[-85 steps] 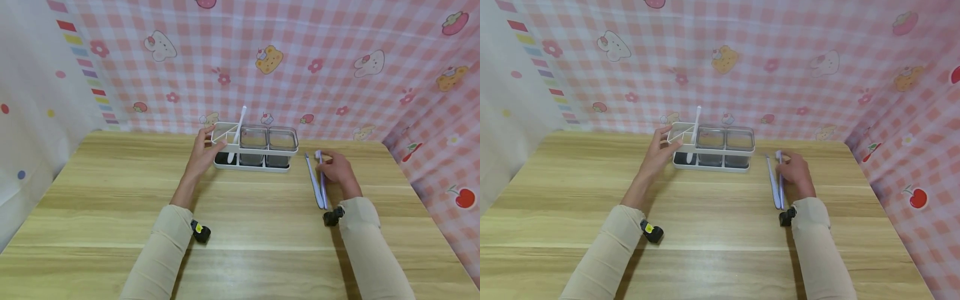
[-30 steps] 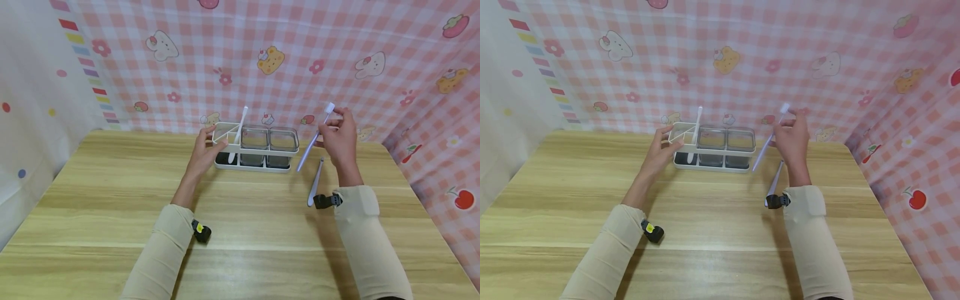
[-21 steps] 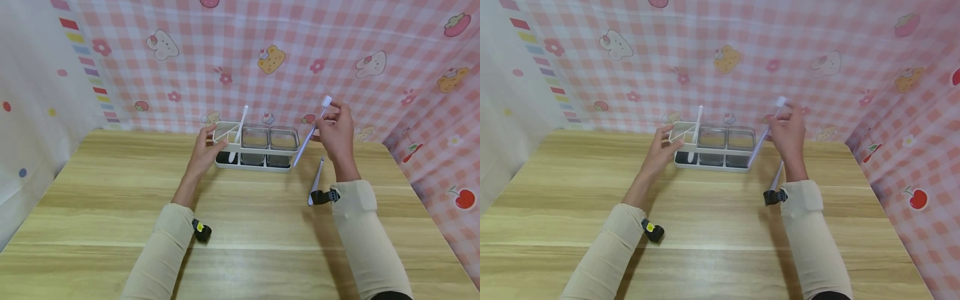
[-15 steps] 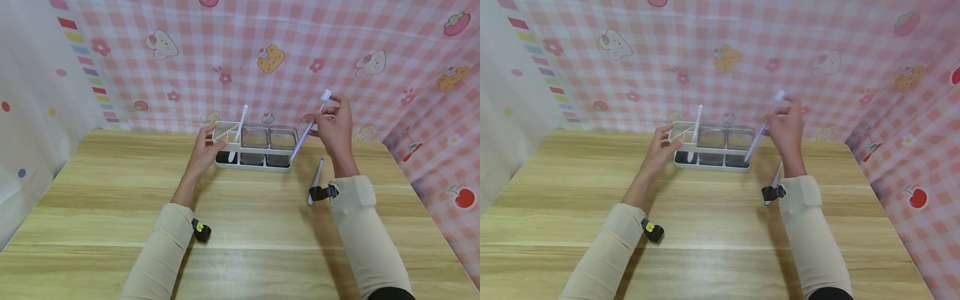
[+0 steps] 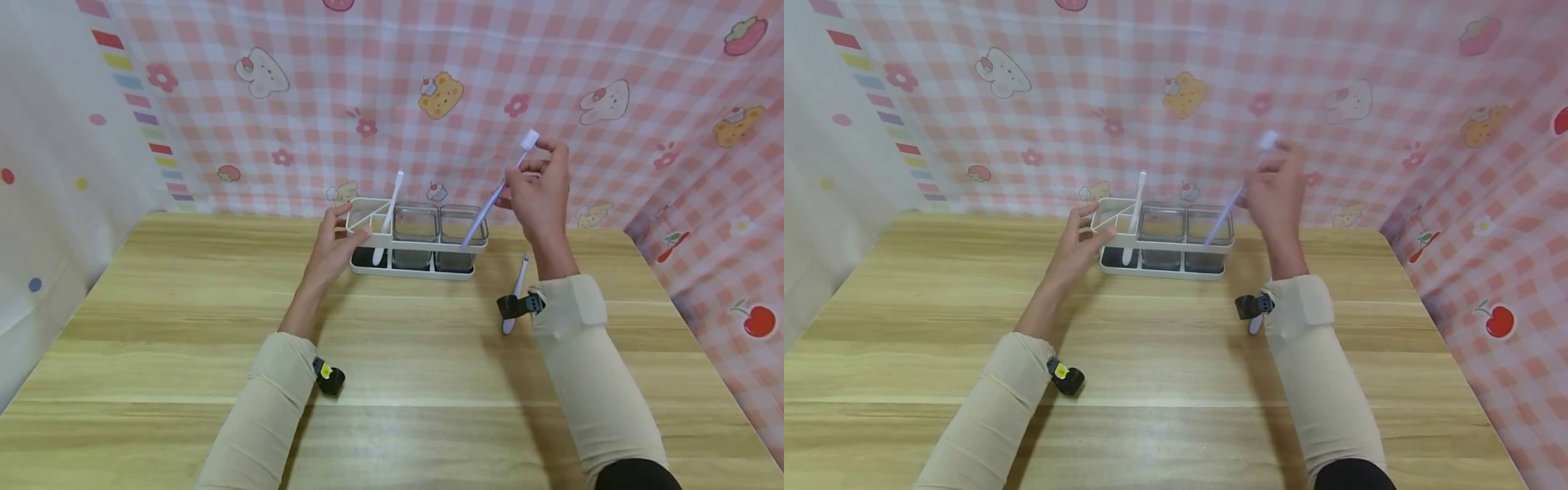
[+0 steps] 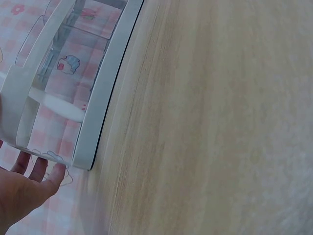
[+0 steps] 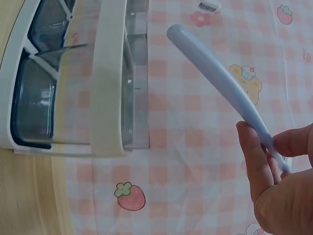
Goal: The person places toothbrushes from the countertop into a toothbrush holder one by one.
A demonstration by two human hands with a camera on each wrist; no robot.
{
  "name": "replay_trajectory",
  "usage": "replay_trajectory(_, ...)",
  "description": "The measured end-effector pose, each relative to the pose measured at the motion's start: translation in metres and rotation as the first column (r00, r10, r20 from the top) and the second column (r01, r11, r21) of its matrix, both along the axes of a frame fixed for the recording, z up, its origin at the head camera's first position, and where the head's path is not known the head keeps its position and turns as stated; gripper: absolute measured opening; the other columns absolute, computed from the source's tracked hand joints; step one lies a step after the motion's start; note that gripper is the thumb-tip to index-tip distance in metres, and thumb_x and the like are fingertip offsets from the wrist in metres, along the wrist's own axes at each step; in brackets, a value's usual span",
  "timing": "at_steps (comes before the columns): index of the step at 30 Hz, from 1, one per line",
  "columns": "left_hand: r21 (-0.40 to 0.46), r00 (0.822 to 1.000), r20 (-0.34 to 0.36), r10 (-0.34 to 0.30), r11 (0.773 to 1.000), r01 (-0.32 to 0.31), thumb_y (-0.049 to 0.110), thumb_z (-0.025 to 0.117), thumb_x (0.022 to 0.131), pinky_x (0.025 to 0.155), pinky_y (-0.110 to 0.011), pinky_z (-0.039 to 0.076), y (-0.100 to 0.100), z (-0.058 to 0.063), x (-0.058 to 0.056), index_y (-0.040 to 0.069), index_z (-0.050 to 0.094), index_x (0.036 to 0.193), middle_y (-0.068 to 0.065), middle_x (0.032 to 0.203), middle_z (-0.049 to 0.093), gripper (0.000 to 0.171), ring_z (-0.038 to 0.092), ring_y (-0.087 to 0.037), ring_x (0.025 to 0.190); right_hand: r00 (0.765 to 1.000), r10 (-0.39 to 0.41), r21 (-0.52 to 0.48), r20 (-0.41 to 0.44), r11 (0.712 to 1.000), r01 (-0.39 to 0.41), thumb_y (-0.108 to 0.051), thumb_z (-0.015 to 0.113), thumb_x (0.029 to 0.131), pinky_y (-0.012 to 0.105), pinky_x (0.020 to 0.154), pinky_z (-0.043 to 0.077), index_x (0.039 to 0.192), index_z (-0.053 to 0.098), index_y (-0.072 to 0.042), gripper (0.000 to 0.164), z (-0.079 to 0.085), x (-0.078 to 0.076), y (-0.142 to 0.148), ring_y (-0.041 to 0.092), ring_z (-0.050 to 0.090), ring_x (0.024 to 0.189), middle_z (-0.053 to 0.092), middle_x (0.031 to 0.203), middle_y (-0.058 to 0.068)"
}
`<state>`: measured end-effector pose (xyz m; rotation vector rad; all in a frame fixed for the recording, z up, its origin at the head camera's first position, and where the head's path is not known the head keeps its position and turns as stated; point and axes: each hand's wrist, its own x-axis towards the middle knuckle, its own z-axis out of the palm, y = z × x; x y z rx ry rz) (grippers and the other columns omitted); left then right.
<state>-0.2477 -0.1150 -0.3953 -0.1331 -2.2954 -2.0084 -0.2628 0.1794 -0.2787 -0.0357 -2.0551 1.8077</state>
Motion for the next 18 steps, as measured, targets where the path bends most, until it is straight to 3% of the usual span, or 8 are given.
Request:
replay_trajectory(10, 0.003, 0.999, 0.047, -0.004, 1.0, 0.003, 0.022, 0.066, 0.098, 0.09, -0.038, 0.041, 0.001, 0.002, -0.002, 0.011, 0.036, 0.154, -0.022, 0.142, 0.042, 0.065, 0.043, -0.032, 0.12, 0.998, -0.001, -0.002, -0.058, 1.0, 0.001, -0.001, 0.059, 0.097, 0.027, 0.056, 0.058, 0.141, 0.037, -0.015, 0.051, 0.002, -0.002, -0.013, 0.012, 0.056, 0.065, 0.048, 0.095, 0.005)
replay_trajectory(18, -0.012, 1.0, 0.007, 0.005, 1.0, -0.005, 0.033, 0.069, 0.096, 0.091, -0.041, 0.042, 0.0, 0.001, 0.001, 0.016, 0.041, 0.151, -0.016, 0.137, 0.045, 0.064, 0.045, -0.03, 0.118, 0.997, -0.003, 0.024, -0.077, 1.0, 0.005, -0.006, 0.059, 0.1, 0.028, 0.06, 0.059, 0.142, 0.034, -0.018, 0.05, 0.003, -0.003, -0.024, 0.014, 0.055, 0.074, 0.048, 0.099, 0.004)
